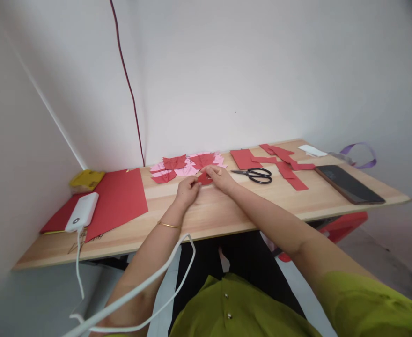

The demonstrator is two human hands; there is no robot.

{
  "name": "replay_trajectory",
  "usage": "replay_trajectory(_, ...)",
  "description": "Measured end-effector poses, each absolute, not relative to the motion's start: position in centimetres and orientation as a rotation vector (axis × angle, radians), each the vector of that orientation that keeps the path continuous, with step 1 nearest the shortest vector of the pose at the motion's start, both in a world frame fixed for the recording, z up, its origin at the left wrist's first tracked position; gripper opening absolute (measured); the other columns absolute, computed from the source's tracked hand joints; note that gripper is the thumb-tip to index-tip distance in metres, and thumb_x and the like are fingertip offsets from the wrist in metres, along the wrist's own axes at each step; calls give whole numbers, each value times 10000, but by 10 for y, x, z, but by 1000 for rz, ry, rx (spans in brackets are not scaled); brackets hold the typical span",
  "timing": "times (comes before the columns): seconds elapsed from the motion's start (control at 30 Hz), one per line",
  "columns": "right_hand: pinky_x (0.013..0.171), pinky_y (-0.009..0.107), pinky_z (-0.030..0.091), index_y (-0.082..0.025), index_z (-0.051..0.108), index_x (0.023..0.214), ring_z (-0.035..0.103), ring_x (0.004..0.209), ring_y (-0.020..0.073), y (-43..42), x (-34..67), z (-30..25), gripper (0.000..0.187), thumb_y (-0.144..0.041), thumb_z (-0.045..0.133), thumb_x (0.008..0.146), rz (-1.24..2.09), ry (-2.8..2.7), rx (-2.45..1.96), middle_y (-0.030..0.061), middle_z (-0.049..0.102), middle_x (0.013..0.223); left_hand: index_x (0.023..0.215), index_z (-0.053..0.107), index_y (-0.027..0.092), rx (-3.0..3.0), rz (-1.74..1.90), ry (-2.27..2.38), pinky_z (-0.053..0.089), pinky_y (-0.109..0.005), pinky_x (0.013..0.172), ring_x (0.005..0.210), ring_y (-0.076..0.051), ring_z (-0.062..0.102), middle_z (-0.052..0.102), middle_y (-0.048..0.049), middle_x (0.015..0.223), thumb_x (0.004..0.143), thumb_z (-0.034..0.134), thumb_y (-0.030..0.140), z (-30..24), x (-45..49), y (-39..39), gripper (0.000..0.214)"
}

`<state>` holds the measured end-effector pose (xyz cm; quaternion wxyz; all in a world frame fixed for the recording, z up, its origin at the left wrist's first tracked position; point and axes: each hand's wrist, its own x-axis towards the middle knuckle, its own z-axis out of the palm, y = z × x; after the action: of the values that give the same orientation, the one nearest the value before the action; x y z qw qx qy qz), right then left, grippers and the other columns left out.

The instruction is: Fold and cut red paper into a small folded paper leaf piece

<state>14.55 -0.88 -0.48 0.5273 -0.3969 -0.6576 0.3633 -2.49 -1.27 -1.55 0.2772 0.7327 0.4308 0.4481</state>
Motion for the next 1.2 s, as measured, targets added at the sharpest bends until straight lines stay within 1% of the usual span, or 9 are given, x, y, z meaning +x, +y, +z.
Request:
replay_trajectory(0.1,802,291,464,-177,625,964,590,825,157,-6,146,-6,409,-547,532,815,915,-1455,-929,32,656,859,611,559,175,1760,1248,1183,342,-249,587,545,-110,417,487,45,534,715,635,254,-15,-27,-12,152)
replay_trajectory(0.17,791,286,464,-183,607,985,587,813,148,-5,145,-8,390,-508,610,770,955,-1434,-929,25,652,864,623,550,172,1609,1266,1140,358,-241,573,527,-101,436,503,47,524,708,654,288,-15,-27,-12,178)
replay_trajectory(0.3,754,287,470,-166,617,902,586,756,144,-5,141,-13,347,-423,708,687,1046,-1530,-855,13,647,806,734,603,150,1384,1252,950,437,-250,616,578,-106,537,604,12,621,644,729,298,-15,-24,-13,215)
replay_trajectory(0.47,777,314,478,-149,639,807,608,779,163,-4,139,-19,264,-374,698,683,1088,-1577,-795,29,676,823,835,659,121,1386,1169,890,481,-275,656,616,-104,560,653,-19,730,607,767,286,-14,-20,-16,301)
replay_trajectory(0.7,798,322,477,-148,666,823,621,794,175,-4,141,-17,254,-391,624,759,996,-1670,-835,37,695,832,799,655,122,1446,1161,942,451,-255,596,559,-101,546,622,1,656,633,731,263,-16,-22,-14,231)
replay_trajectory(0.87,779,309,480,-143,670,801,623,790,178,-6,141,-14,287,-422,601,780,997,-1641,-867,35,699,821,802,658,119,1427,1168,962,443,-253,586,550,-110,550,624,-1,634,619,741,262,-17,-22,-13,247)
replay_trajectory(0.97,781,305,478,-141,666,801,620,792,174,-6,140,-14,292,-427,619,765,1022,-1635,-856,30,694,814,783,658,115,1389,1183,948,436,-247,578,544,-106,542,620,-1,619,608,755,262,-16,-22,-14,249)
replay_trajectory(1.1,782,306,476,-138,650,824,614,793,167,-5,139,-16,261,-372,673,710,1032,-1635,-815,32,685,832,800,658,110,1346,1187,913,435,-242,581,547,-93,528,616,-2,637,619,765,292,-17,-21,-13,278)
replay_trajectory(1.2,780,309,479,-138,645,826,613,796,168,-4,139,-17,251,-360,671,710,1032,-1604,-809,36,683,843,819,655,115,1343,1176,878,434,-236,586,555,-85,528,619,-3,661,615,769,275,-18,-21,-11,283)
